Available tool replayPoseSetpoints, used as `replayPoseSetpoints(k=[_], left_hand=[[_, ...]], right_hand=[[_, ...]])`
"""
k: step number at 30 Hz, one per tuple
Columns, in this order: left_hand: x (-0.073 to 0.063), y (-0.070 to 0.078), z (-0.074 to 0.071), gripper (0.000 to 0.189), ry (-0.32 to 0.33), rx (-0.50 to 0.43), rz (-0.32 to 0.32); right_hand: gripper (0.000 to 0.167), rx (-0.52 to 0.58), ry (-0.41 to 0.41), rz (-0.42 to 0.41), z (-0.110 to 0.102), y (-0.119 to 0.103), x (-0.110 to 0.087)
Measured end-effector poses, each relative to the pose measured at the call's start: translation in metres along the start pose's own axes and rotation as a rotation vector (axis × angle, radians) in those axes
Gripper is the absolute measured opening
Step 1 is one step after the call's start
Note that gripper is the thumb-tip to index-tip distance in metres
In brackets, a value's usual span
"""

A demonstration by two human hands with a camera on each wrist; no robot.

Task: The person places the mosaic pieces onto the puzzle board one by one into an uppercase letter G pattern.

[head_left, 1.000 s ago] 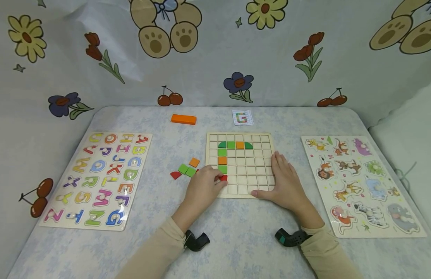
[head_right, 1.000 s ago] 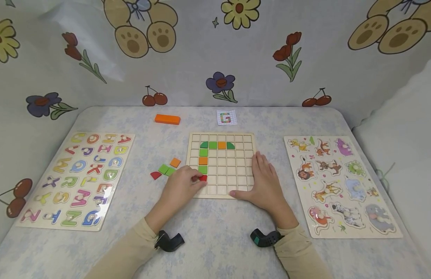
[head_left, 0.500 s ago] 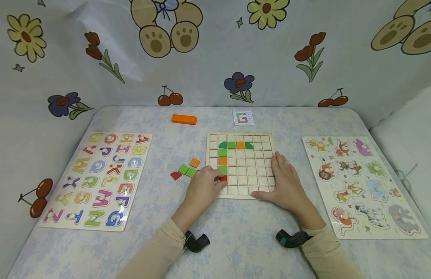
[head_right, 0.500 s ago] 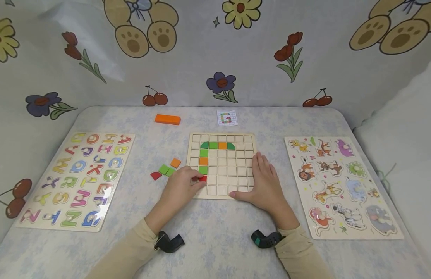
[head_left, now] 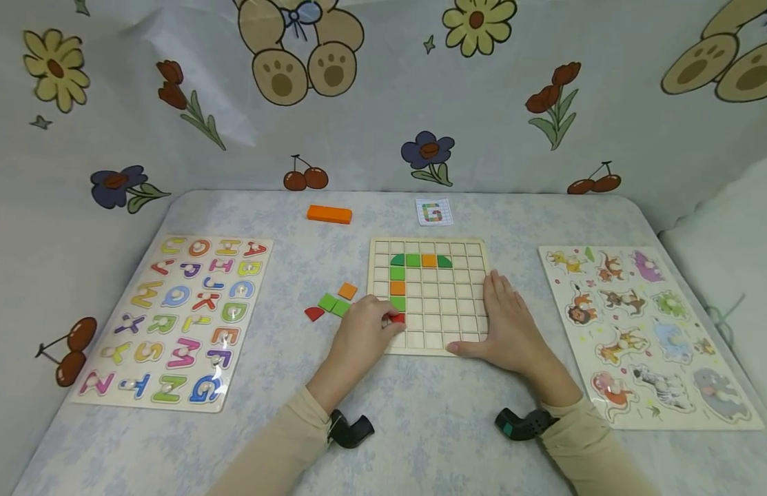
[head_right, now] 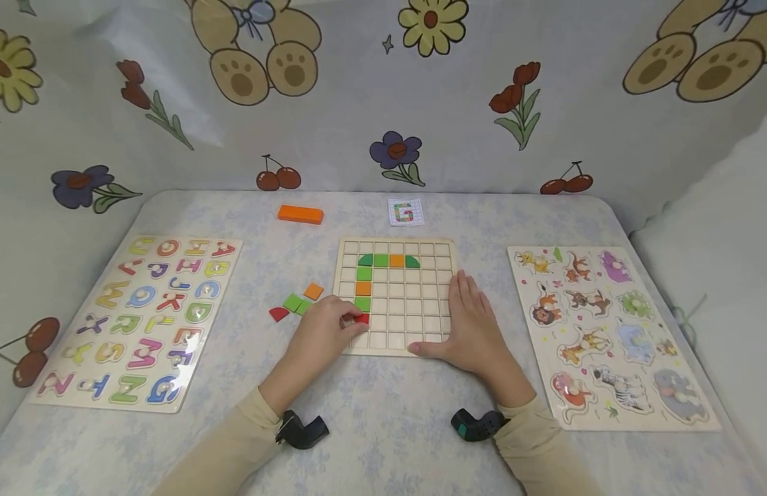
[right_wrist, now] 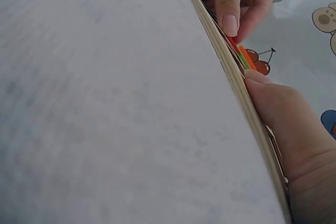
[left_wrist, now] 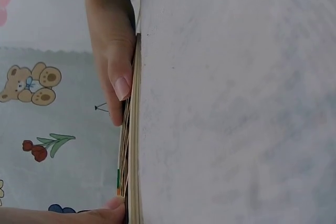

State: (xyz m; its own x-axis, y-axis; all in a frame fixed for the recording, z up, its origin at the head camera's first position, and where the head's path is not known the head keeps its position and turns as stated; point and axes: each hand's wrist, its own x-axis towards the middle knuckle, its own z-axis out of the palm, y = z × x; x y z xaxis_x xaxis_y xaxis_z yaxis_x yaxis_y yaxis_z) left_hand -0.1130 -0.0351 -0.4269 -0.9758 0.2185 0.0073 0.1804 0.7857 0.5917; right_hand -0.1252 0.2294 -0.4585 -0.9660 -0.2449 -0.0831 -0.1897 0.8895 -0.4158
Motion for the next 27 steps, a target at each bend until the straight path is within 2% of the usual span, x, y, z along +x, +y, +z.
replayPoseSetpoints(k=[11,27], left_hand=[[0.0,0.0018,-0.0016,0.019,-0.015,0.033,0.013],[-0.001,0.0001,-0.0011,0.022,0.003,0.033,0.025]], right_hand=[[0.159,-0.012,-0.084,-0.056,-0.0072,0.006,-0.0017],[0.154,0.02,0.021,-0.063,0.0019,0.0057,-0.0012]])
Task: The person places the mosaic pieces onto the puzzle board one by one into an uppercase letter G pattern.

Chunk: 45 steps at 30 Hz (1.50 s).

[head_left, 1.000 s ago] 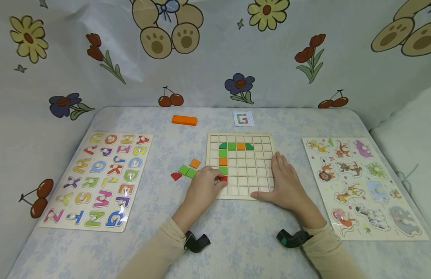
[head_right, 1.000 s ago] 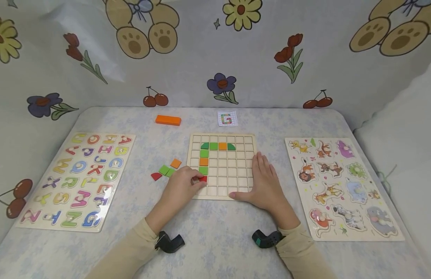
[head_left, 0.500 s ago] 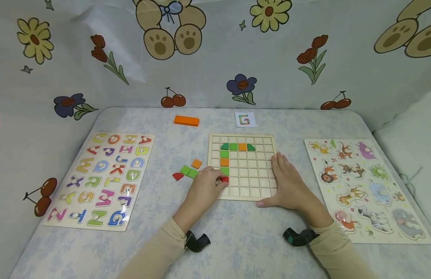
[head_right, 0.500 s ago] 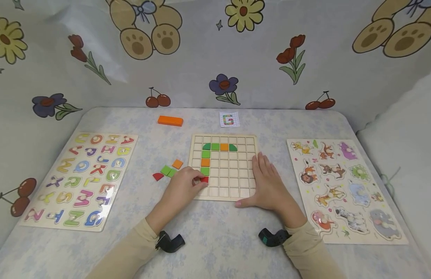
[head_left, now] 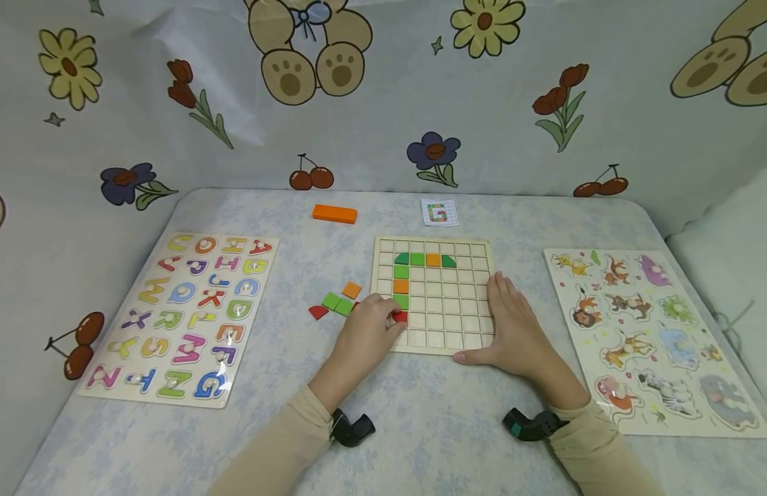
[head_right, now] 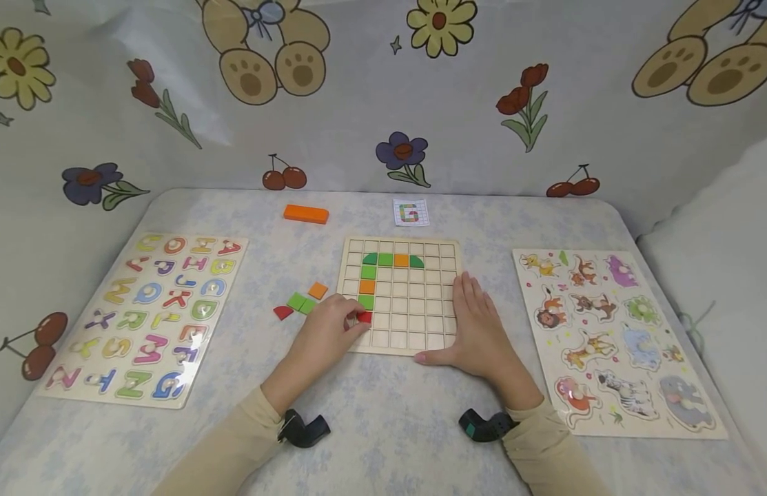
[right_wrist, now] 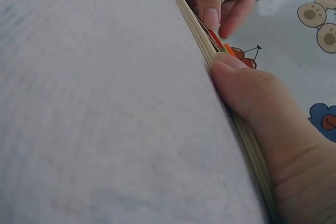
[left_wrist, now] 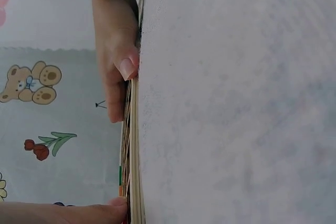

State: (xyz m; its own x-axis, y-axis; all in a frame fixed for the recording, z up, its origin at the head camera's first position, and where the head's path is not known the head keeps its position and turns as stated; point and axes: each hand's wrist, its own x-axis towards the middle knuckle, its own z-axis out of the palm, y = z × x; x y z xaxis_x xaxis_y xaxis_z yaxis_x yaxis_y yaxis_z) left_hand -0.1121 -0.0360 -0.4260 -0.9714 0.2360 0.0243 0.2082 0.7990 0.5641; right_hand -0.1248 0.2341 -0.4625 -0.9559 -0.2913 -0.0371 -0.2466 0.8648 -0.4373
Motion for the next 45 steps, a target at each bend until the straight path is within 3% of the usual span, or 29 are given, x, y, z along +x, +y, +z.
replayPoseSetpoints(k=[7,12,15,23,28,31,45], left_hand=[[-0.003,-0.005,-0.007,0.029,-0.007,-0.013,-0.022],[-0.004,-0.023,-0.028,0.029,0.052,0.0,-0.069],[-0.005,-0.038,-0.043,0.034,0.066,0.05,-0.105],[-0.004,-0.069,-0.072,0.043,0.017,0.202,-0.159],[0.0,-0.076,-0.073,0.043,-0.082,0.208,-0.188],[0.001,-0.077,-0.072,0.039,-0.109,0.194,-0.197],[0.003,-0.078,-0.066,0.026,-0.035,0.147,-0.191]], right_hand=[[0.153,0.005,0.008,-0.001,0.001,0.003,-0.002],[0.153,0.006,0.012,-0.007,0.001,0.002,-0.002],[0.153,0.004,0.014,-0.01,0.0,0.001,-0.002],[0.153,0.0,0.008,-0.01,0.0,0.002,-0.001],[0.153,-0.005,0.006,-0.01,0.001,0.003,-0.002],[0.153,-0.004,0.002,-0.01,0.001,0.003,-0.002],[0.152,-0.009,0.002,-0.011,0.001,0.002,-0.002]])
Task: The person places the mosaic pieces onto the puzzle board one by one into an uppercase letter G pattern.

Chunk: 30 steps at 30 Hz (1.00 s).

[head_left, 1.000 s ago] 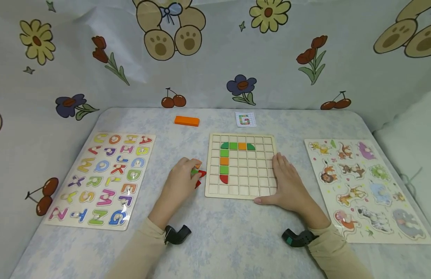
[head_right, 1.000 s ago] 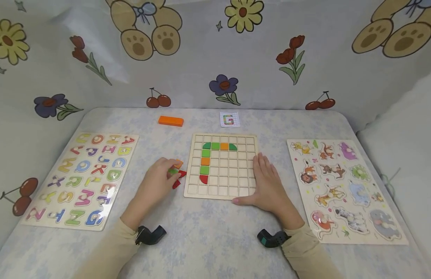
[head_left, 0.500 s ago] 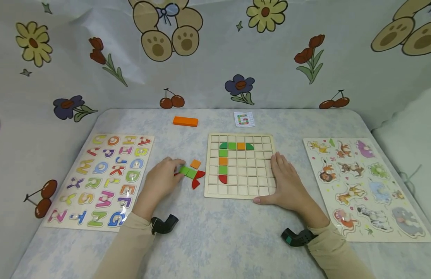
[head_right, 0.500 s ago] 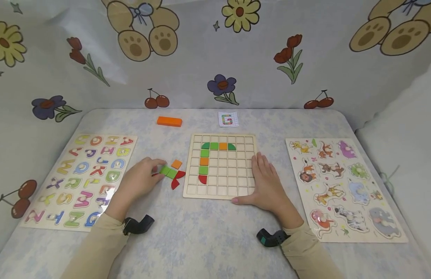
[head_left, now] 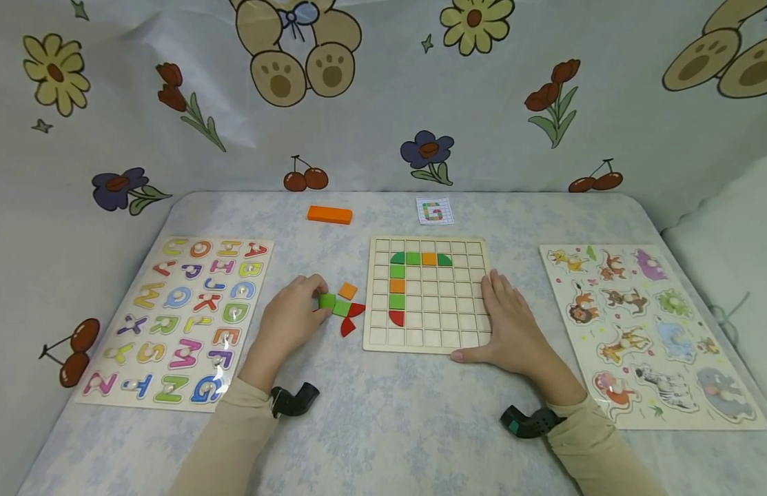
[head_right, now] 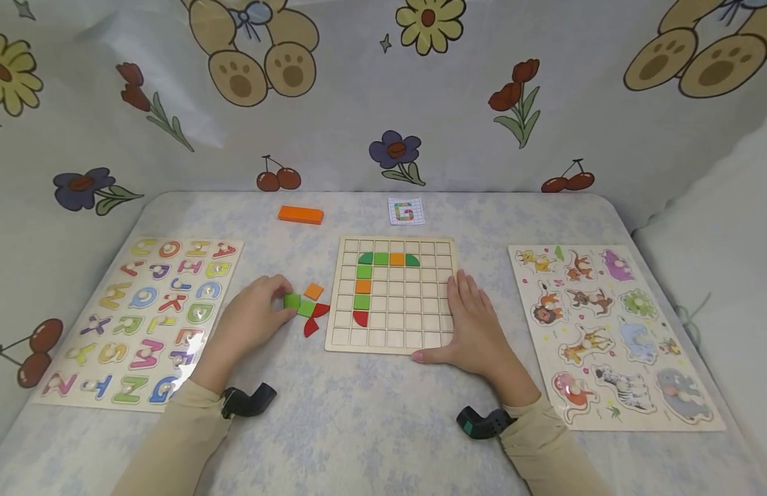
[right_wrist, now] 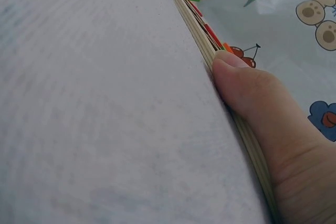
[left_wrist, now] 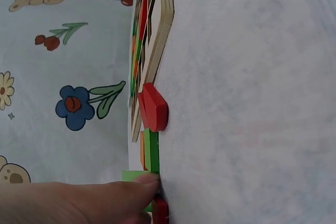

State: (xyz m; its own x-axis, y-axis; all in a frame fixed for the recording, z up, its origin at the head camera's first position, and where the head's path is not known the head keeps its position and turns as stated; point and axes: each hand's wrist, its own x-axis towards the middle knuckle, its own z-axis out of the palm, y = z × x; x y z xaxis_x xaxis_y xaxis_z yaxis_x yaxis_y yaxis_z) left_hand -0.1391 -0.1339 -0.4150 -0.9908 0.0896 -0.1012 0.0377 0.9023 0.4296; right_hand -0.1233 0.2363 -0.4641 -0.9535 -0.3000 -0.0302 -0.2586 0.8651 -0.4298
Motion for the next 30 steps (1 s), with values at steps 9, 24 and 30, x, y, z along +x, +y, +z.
replayPoseSetpoints(k=[9,24,30], left_hand=[[-0.001,0.005,-0.002,0.017,0.079,-0.074,0.003],[-0.008,0.074,0.033,0.026,-0.047,-0.41,0.118],[-0.006,0.088,0.05,0.023,-0.069,-0.364,0.207]], right_hand=[[0.151,0.003,-0.004,0.004,0.0,0.0,0.0],[0.149,-0.001,0.009,-0.009,-0.002,0.0,0.0],[0.147,0.005,0.004,-0.007,-0.002,-0.002,-0.001]])
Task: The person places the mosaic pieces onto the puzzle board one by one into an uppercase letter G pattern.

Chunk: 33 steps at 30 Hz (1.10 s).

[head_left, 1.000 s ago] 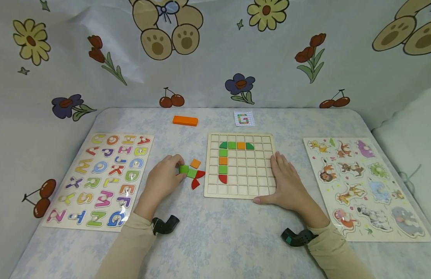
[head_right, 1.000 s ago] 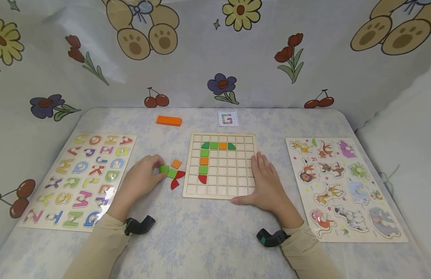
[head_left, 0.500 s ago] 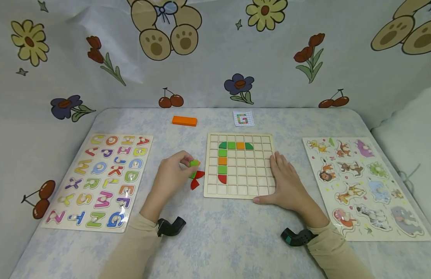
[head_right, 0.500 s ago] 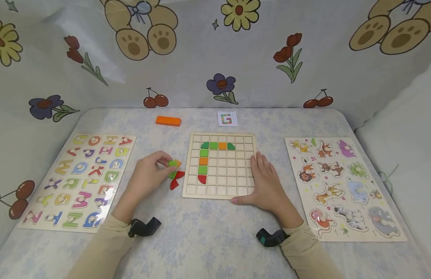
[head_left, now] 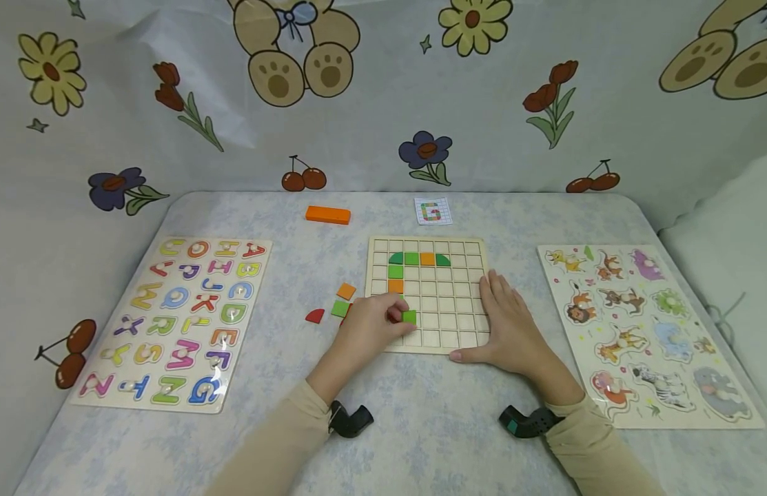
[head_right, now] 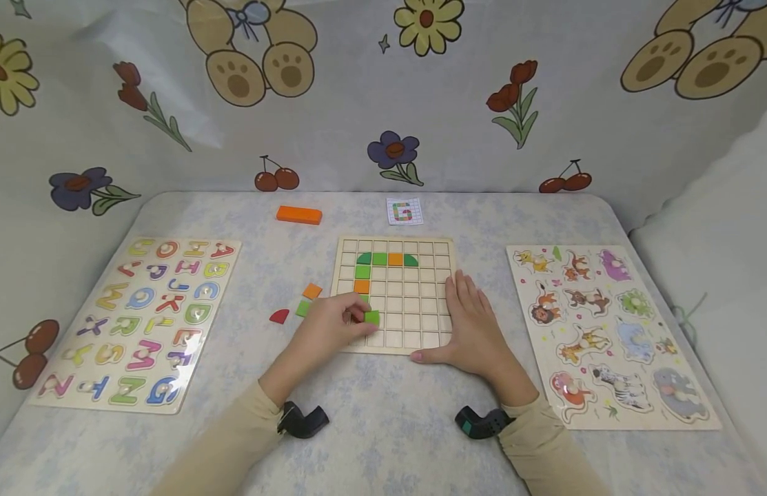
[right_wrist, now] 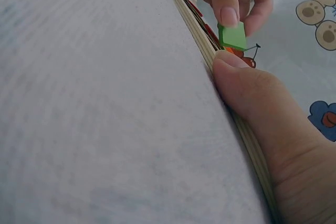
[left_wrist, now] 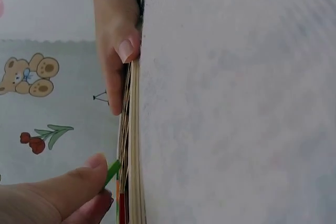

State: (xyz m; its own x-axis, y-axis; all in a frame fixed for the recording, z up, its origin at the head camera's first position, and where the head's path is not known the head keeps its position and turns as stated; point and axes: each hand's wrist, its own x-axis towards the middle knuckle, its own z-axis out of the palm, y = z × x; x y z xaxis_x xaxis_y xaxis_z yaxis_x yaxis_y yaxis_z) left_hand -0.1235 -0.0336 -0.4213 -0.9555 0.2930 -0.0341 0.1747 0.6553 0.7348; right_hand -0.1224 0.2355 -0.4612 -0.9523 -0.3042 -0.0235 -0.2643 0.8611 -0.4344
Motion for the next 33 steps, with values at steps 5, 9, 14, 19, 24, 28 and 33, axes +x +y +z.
replayPoseSetpoints(k=[5,9,14,19,24,28,33], left_hand=[[0.0036,0.0041,0.0066,0.022,0.014,0.099,0.049],[0.0038,0.0059,0.0095,0.024,0.023,0.186,0.052],[0.002,0.0051,0.0111,0.025,0.038,0.234,0.07],[0.001,0.0055,0.0105,0.026,0.036,0.251,0.087],[-0.0003,0.007,0.0094,0.029,0.015,0.286,0.092],[-0.0013,0.0067,0.0088,0.031,-0.002,0.32,0.108],[-0.0014,0.0063,0.0087,0.028,-0.002,0.301,0.111]], right_hand=[[0.147,-0.007,0.003,0.006,-0.0001,-0.0006,-0.0006],[0.147,-0.013,0.0,0.008,-0.0001,-0.0005,-0.0002],[0.147,-0.02,-0.006,0.011,0.0001,-0.0002,0.0001],[0.147,-0.012,-0.008,0.009,0.0005,0.0005,0.0002],[0.147,-0.007,-0.004,0.001,0.0003,0.0014,0.0003],[0.147,-0.008,-0.007,0.005,0.0005,0.0016,0.0003],[0.147,-0.008,-0.006,0.007,0.0016,0.0022,0.0004]])
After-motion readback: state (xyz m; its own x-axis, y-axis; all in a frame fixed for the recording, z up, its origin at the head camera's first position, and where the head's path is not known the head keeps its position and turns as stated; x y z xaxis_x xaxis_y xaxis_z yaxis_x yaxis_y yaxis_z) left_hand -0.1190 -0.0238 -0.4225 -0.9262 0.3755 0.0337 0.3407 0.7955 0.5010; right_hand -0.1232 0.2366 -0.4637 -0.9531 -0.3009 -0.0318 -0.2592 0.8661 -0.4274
